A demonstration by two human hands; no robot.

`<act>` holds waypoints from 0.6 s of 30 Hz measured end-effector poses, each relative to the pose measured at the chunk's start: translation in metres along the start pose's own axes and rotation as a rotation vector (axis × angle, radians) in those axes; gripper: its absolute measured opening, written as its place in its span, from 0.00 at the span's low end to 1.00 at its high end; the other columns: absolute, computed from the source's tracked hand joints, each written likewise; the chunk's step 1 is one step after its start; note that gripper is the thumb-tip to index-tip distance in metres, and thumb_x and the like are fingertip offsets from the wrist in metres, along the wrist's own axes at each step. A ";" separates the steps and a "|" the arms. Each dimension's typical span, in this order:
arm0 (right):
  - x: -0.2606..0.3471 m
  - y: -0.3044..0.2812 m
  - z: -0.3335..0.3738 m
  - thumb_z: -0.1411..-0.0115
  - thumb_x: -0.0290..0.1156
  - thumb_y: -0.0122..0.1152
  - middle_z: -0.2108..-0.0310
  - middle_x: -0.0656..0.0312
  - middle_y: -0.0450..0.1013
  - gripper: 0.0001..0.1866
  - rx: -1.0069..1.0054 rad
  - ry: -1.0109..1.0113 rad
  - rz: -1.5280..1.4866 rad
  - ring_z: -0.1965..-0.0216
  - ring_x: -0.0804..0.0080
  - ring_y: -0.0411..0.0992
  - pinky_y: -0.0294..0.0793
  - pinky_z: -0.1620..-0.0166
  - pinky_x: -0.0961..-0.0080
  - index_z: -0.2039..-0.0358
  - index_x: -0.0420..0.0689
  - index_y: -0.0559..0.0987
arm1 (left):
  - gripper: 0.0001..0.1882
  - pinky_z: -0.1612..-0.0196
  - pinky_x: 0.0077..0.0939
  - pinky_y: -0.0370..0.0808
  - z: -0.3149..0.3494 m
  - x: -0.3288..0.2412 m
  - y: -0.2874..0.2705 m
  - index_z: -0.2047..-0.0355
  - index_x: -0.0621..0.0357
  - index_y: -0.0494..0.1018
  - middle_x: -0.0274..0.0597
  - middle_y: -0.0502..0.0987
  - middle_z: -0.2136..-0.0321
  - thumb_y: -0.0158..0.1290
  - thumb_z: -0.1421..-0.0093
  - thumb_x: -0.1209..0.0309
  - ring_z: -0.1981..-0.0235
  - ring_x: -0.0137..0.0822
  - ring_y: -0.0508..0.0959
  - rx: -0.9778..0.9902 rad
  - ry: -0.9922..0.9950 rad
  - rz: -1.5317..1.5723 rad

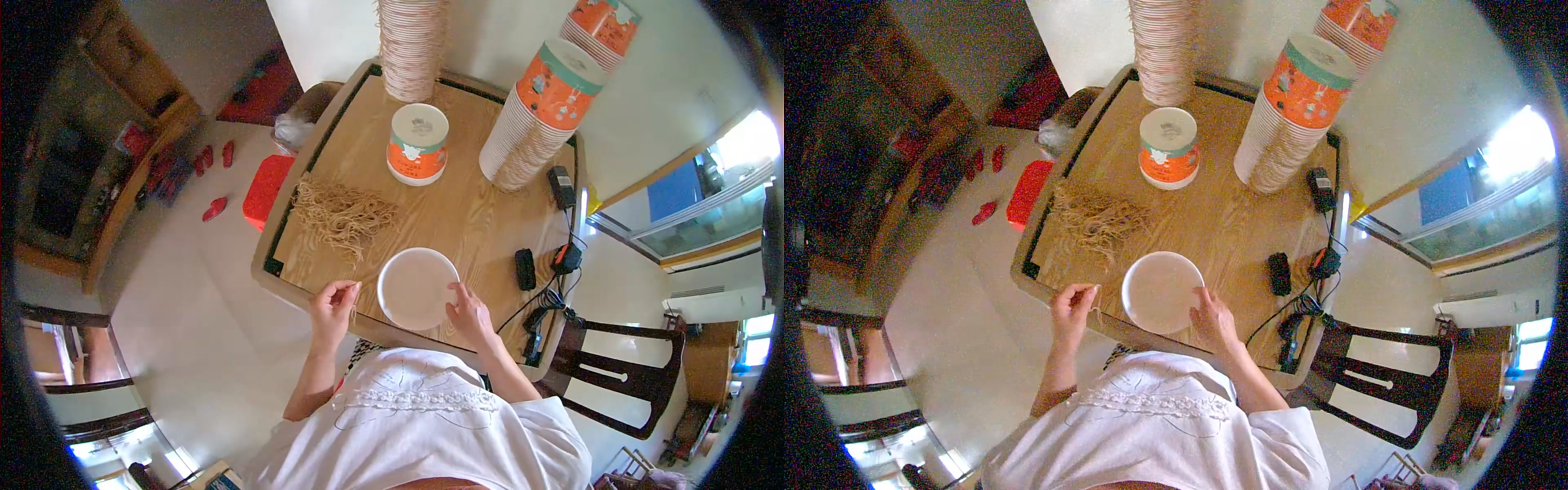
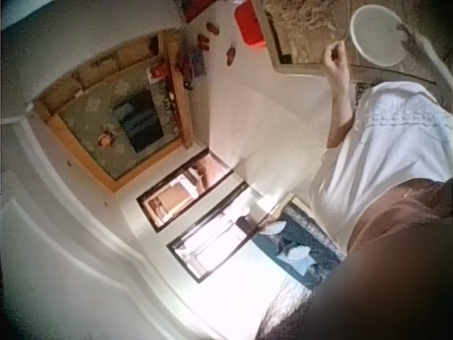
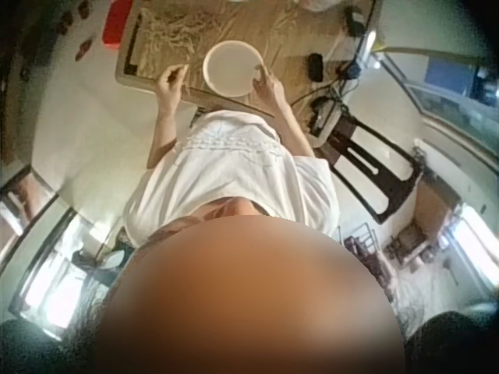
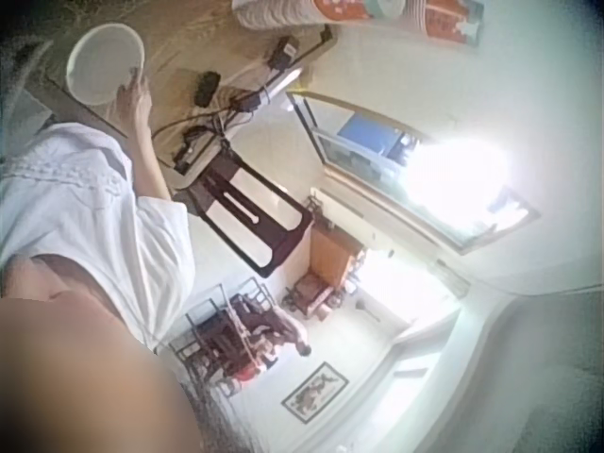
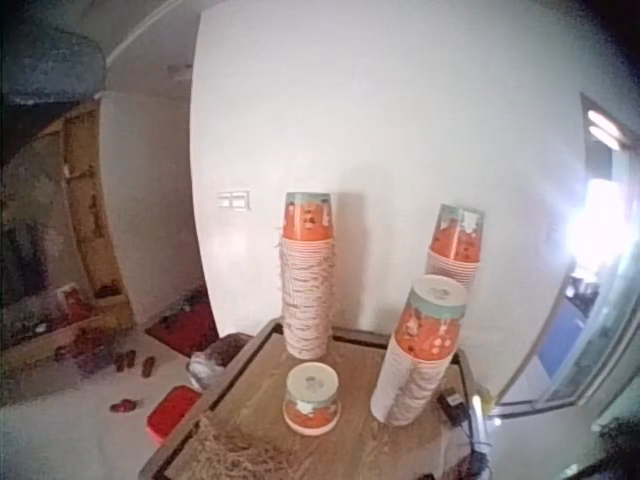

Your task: Placing decorative straw material into paper cups at a packaging station.

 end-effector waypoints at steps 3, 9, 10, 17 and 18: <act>0.043 -0.029 0.014 0.54 0.29 0.59 0.54 0.51 0.64 0.25 -0.284 -0.221 0.149 0.53 0.50 0.63 0.65 0.53 0.60 0.53 0.48 0.65 | 0.05 0.79 0.12 0.63 0.001 0.005 0.012 0.72 0.61 0.74 0.27 0.70 0.85 0.53 0.47 0.72 0.83 0.16 0.66 0.145 -0.029 -0.026; 0.109 0.000 0.014 0.47 0.25 0.56 0.61 0.61 0.69 0.19 0.186 -0.370 -0.777 0.59 0.76 0.66 0.64 0.54 0.77 0.54 0.40 0.67 | 0.06 0.81 0.15 0.62 0.016 -0.019 0.047 0.71 0.60 0.75 0.27 0.68 0.87 0.54 0.48 0.71 0.84 0.17 0.64 0.489 0.002 -0.262; 0.108 0.000 0.015 0.47 0.25 0.56 0.61 0.61 0.69 0.19 0.185 -0.372 -0.777 0.59 0.76 0.66 0.64 0.54 0.77 0.54 0.40 0.67 | 0.05 0.81 0.14 0.62 0.015 -0.022 0.043 0.71 0.60 0.75 0.27 0.68 0.87 0.53 0.48 0.72 0.84 0.17 0.64 0.398 -0.014 -0.152; 0.087 -0.015 0.025 0.39 0.31 0.44 0.75 0.68 0.68 0.10 0.274 -0.239 -0.612 0.72 0.81 0.63 0.64 0.68 0.82 0.70 0.39 0.72 | 0.04 0.83 0.16 0.60 0.003 -0.016 -0.031 0.75 0.61 0.73 0.31 0.66 0.89 0.53 0.48 0.73 0.86 0.19 0.62 0.041 0.104 -0.397; 0.081 -0.017 0.023 0.40 0.30 0.45 0.76 0.64 0.68 0.08 0.248 -0.245 -0.547 0.73 0.78 0.64 0.65 0.69 0.80 0.71 0.40 0.72 | 0.04 0.84 0.17 0.60 0.004 -0.012 -0.036 0.75 0.61 0.73 0.34 0.66 0.91 0.54 0.49 0.73 0.89 0.22 0.62 0.056 0.121 -0.451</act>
Point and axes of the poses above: each hand's wrist, its own z-axis away from the middle knuckle, its own y-axis out of the palm, x = y × z, the point moved 5 cm from there along -z, towards the middle knuckle
